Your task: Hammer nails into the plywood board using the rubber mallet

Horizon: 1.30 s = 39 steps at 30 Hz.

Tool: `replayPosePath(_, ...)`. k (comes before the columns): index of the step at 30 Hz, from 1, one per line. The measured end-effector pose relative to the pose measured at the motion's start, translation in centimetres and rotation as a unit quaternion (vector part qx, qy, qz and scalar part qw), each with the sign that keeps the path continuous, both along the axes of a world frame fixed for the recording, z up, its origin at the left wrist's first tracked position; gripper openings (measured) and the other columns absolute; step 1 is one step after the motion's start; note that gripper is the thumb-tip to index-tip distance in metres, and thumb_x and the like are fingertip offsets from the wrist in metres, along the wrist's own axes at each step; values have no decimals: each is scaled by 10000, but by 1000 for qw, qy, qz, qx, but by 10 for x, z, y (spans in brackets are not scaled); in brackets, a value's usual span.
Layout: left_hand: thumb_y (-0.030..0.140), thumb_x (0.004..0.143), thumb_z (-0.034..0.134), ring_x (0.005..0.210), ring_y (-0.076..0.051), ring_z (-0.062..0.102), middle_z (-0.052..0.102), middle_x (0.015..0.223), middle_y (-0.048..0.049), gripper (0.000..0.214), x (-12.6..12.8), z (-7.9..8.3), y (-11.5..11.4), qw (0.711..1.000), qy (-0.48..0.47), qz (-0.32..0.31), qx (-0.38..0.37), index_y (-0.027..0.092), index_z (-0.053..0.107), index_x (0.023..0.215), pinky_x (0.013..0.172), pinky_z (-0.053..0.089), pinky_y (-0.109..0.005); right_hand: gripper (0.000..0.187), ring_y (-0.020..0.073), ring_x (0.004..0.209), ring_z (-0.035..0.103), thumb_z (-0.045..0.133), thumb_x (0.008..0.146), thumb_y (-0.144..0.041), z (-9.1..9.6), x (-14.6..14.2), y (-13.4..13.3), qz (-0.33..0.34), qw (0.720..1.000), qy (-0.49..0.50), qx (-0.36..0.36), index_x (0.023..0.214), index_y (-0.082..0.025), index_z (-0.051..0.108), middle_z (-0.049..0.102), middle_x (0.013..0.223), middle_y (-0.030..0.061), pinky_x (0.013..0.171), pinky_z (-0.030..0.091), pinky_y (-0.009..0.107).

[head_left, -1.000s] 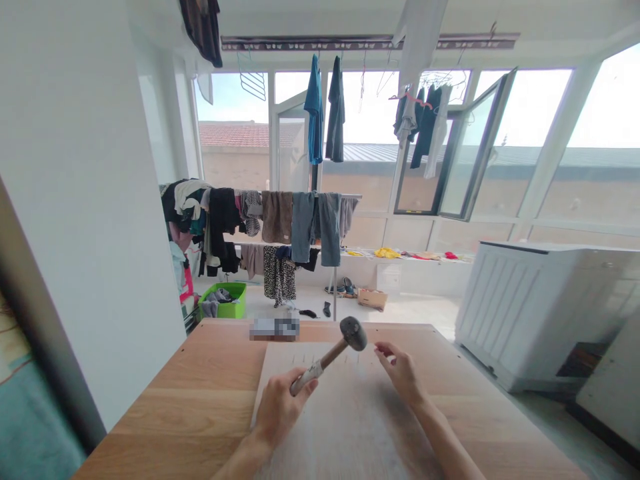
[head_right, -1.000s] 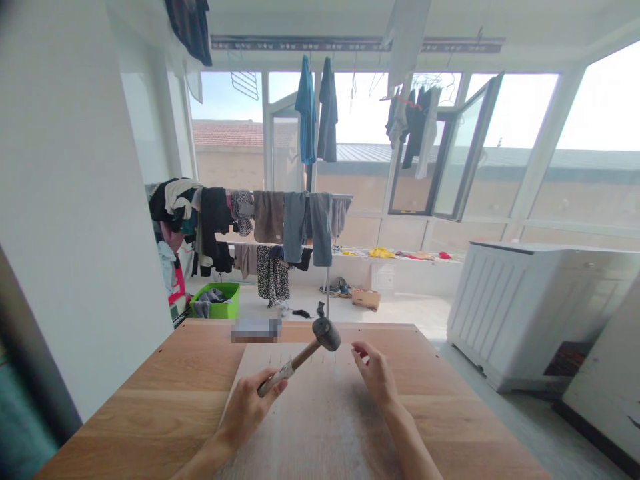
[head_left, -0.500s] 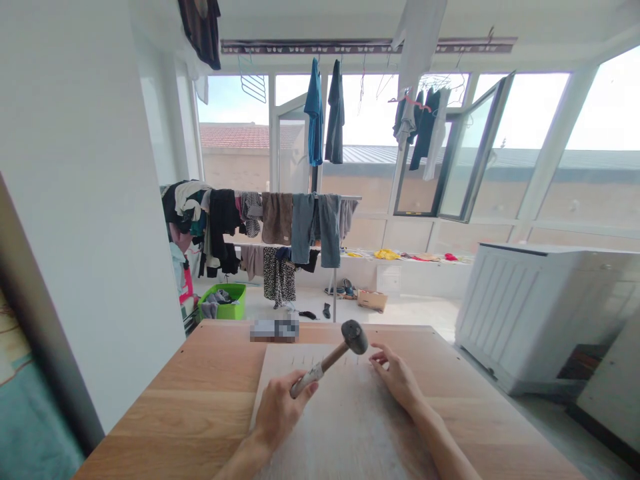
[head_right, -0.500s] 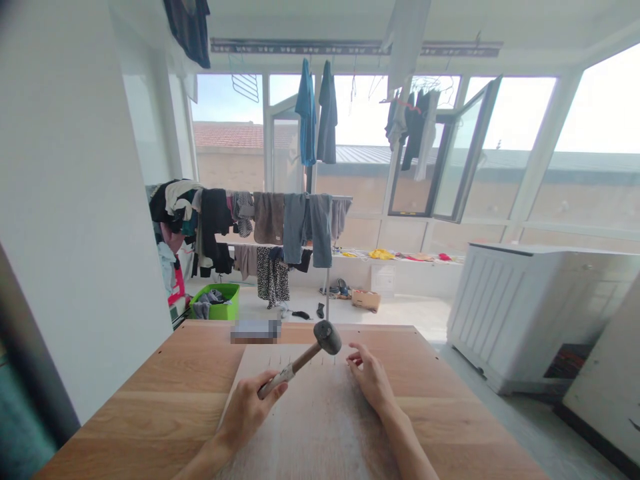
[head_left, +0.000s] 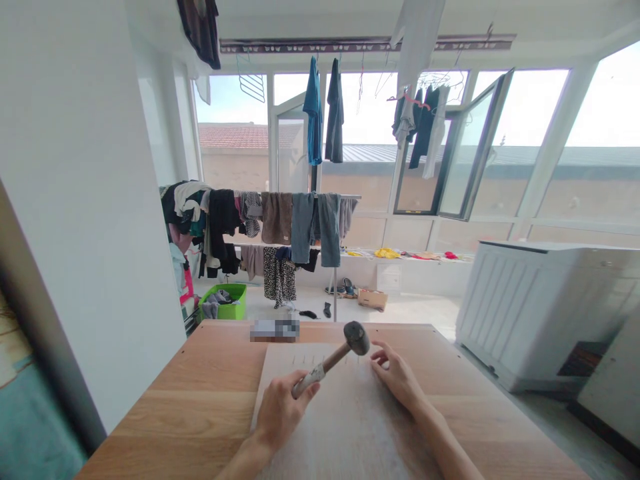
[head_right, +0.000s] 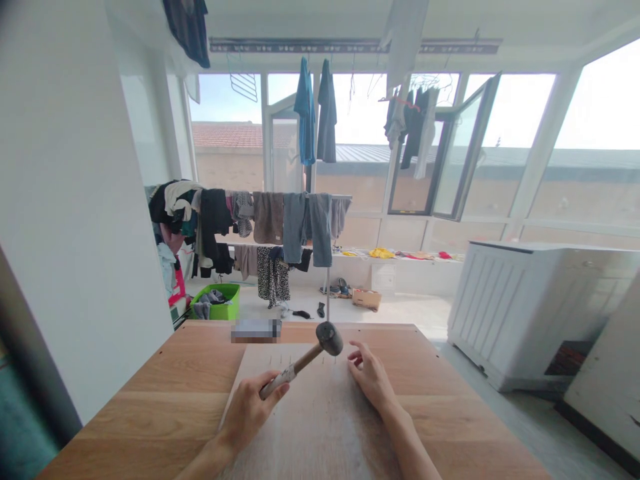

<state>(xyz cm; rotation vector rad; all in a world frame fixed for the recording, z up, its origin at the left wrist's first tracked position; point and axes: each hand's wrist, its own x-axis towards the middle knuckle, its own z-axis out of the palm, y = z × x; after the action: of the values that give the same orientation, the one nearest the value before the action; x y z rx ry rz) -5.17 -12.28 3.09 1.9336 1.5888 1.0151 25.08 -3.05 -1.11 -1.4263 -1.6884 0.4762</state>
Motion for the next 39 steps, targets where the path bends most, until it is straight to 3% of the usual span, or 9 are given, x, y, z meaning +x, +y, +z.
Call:
replayPosePath(10,502,871,575,651,-162,643,727,715,-14,338,3,6,1,1000,26,3,-13,239,772,948,583,362,-215,501,218,747,675,526,705,-342,-2,-1,2,9,1000,-4,2,1181,-198,584,708,790,13,752,500,346)
replayPosePath(18,510,872,575,763,-189,695,761,791,-11,304,17,14,7,999,33,3,-38,283,767,934,640,377,-228,530,219,733,677,535,710,-321,-1,-3,1,-7,1000,3,8,1228,-212,554,705,755,-2,752,504,343)
replayPosePath(26,512,876,562,805,-186,697,767,849,-11,316,33,23,16,990,117,0,-75,285,762,966,651,381,-234,639,228,703,669,534,710,-276,-3,-1,1,-5,1000,8,30,1344,-200,518,689,724,-7,748,508,360)
replayPosePath(34,528,892,533,888,-193,708,773,911,3,323,39,25,17,989,124,-7,-78,317,747,1013,691,413,-227,403,224,750,683,565,734,-214,0,1,-2,7,1000,-11,18,1119,-180,679,713,768,46,799,504,343)
replayPosePath(39,537,894,520,926,-217,710,776,922,-21,351,41,30,18,985,151,-8,-89,296,752,1002,718,430,-244,405,218,732,677,571,746,-216,0,1,-2,5,1000,-10,23,1134,-170,679,719,789,53,790,510,346)
